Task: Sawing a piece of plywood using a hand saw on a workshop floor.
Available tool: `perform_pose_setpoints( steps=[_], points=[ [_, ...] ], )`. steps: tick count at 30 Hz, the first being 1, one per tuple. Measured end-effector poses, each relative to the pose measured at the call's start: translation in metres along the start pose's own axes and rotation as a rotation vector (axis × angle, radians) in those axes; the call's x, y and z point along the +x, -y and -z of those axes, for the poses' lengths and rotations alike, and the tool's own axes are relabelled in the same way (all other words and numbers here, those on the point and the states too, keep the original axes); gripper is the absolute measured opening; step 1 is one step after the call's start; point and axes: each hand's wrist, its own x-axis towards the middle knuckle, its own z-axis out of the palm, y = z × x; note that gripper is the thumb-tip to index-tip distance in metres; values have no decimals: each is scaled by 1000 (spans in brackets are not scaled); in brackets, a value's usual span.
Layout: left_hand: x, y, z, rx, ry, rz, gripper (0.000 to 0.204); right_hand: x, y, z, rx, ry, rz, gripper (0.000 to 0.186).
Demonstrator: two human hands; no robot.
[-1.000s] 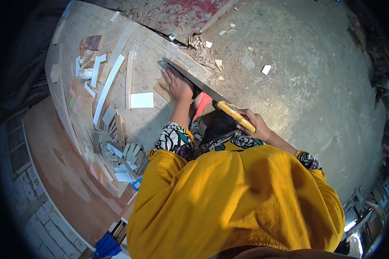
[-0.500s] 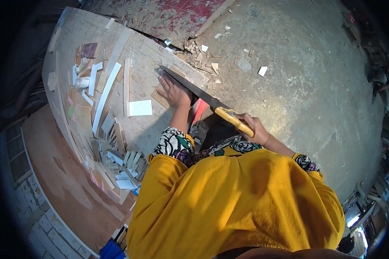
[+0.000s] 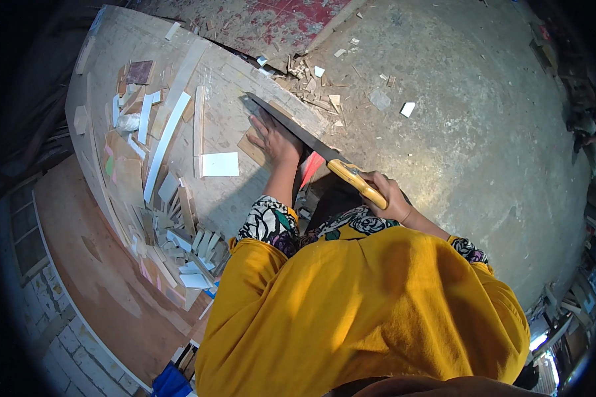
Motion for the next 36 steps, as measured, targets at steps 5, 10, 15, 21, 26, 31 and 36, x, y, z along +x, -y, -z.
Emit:
perform_pose_setpoints(
  steps=[5, 10, 15, 21, 26, 31, 36],
  points=[
    [-1, -14, 20, 87, 65, -34, 76, -3, -4, 0, 32, -61, 20, 42],
    [-3, -9, 18, 64, 92, -40, 75, 1, 5, -2, -38, -40, 50, 41],
    [0, -8, 22, 31, 71, -61, 73, 4, 6, -8, -21, -83, 61, 42],
    [-3, -7, 22, 33, 75, -58, 74, 8, 8, -7, 11, -76, -19, 37],
    [1, -11, 18, -3, 136, -27, 81, 52, -4, -23, 135, -152, 78, 34],
    [-3, -3, 12, 48, 106, -46, 77, 35, 4, -23, 55, -163, 100, 35],
    [0, -6, 24, -19, 207, -52, 83, 38, 10, -23, 87, -62, -40, 34]
  ],
)
